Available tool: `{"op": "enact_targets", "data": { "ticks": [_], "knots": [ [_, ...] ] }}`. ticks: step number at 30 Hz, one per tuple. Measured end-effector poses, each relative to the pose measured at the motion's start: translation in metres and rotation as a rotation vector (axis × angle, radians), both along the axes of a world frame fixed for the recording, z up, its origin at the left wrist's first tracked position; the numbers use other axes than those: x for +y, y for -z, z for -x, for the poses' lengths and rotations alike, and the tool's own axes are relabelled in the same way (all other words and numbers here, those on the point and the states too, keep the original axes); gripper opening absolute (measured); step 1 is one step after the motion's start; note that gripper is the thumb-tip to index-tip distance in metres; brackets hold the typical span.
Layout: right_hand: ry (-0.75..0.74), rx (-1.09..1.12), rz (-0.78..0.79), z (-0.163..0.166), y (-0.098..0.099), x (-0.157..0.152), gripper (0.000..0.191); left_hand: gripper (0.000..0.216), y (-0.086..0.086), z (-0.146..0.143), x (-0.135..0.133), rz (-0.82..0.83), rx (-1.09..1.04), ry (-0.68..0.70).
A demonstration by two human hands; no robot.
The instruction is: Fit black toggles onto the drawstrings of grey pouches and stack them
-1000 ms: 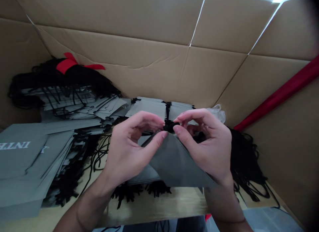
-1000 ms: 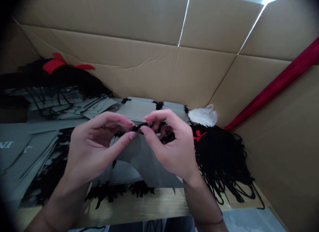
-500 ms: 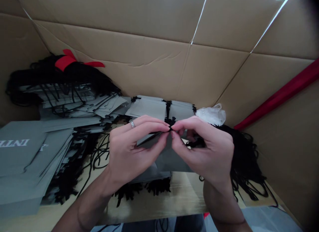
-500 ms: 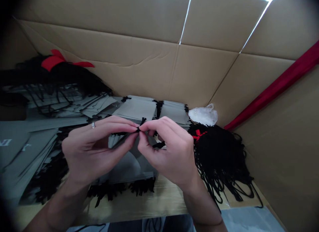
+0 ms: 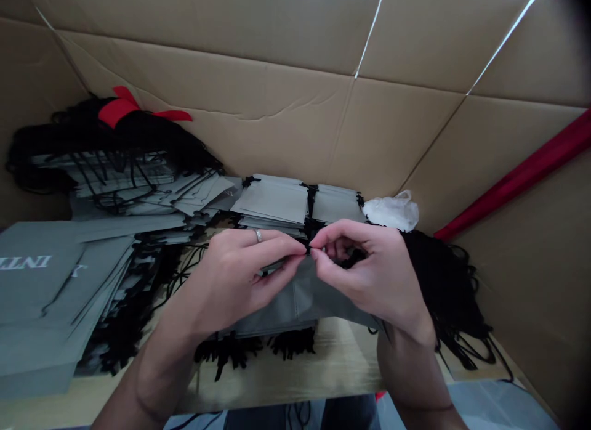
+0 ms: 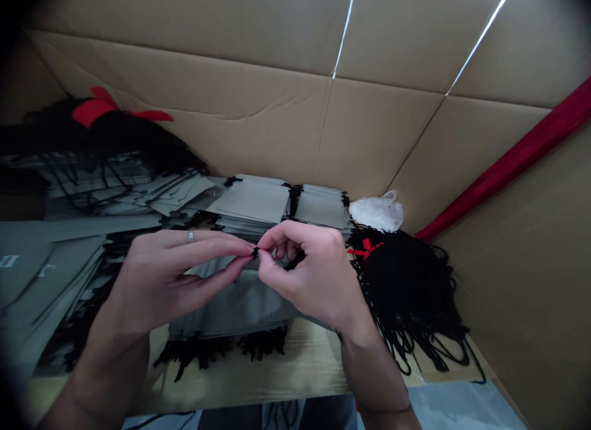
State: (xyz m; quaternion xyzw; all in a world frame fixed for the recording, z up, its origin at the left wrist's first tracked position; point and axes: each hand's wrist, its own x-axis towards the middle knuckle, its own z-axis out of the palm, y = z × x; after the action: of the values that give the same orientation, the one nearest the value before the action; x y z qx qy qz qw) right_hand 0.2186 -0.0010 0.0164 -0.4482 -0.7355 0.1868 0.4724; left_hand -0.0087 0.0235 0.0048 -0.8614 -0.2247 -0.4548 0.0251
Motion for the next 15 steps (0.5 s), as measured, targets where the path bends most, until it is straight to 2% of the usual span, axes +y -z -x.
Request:
{"op": "enact_targets", "data": {
  "ticks": [9, 15],
  "knots": [
    [0.033, -0.089, -0.096, -0.001, 0.000, -0.001, 0.016, 0.012, 0.010, -0.013, -0.004, -0.121, 0.094, -0.111],
    [-0.016, -0.178, -0.310, -0.006, 0.001, -0.004, 0.015, 0.015, 0.012, -0.021, -0.007, -0.156, -0.021, -0.145]
  ]
}}
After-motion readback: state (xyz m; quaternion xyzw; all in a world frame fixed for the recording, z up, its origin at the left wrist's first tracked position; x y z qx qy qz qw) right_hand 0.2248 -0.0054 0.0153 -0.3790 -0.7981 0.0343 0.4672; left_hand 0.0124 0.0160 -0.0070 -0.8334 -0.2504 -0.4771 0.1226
